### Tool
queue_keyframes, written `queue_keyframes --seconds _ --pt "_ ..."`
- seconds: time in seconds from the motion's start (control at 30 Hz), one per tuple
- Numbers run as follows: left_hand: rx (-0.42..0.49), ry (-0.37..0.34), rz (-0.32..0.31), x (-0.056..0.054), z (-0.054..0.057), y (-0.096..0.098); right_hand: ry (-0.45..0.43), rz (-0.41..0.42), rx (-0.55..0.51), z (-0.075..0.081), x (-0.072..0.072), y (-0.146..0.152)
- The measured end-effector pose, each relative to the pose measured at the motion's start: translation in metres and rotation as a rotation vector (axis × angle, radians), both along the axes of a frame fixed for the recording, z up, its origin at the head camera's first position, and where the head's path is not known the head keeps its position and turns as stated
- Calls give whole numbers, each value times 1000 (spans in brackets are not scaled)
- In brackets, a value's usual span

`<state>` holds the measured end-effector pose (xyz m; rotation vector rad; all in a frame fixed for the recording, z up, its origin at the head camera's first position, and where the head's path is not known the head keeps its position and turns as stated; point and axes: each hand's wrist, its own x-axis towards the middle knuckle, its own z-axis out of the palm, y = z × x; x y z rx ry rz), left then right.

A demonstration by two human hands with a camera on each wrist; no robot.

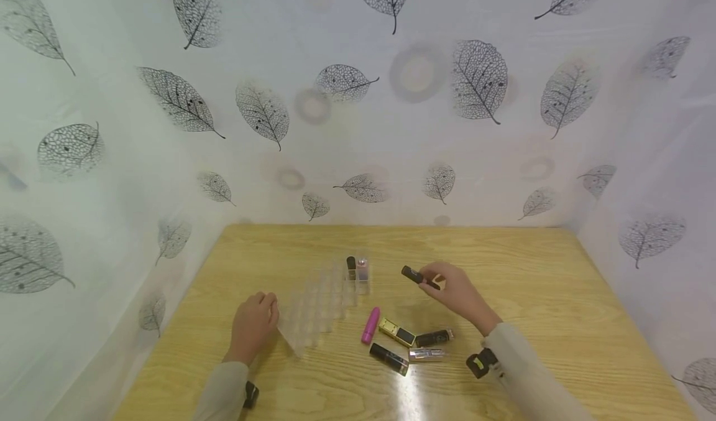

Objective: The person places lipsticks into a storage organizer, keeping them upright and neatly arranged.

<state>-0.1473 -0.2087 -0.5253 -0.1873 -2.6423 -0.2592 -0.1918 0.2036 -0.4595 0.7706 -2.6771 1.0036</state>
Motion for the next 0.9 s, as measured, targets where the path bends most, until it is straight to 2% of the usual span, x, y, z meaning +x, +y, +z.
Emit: queue_keyframes --seconds 0.13,0.2,0.43,0.67,0.77,0.9 --pt "2 7 0 0 -1 0 38 -18 -102 9 0 -2" --pt "-5 11 1 0 -1 0 27 -23 -170 16 1 -3" --pt "-24 11 -2 0 0 0 -159 -41 -426 40 10 -7" --pt "-26 5 -4 1 0 1 -271 67 -657 54 20 -16" --pt "-28 7 -3 1 0 1 -281 105 -693 57 24 -19" --pt "-29 9 0 0 -1 0 -280 129 -692 60 28 -21"
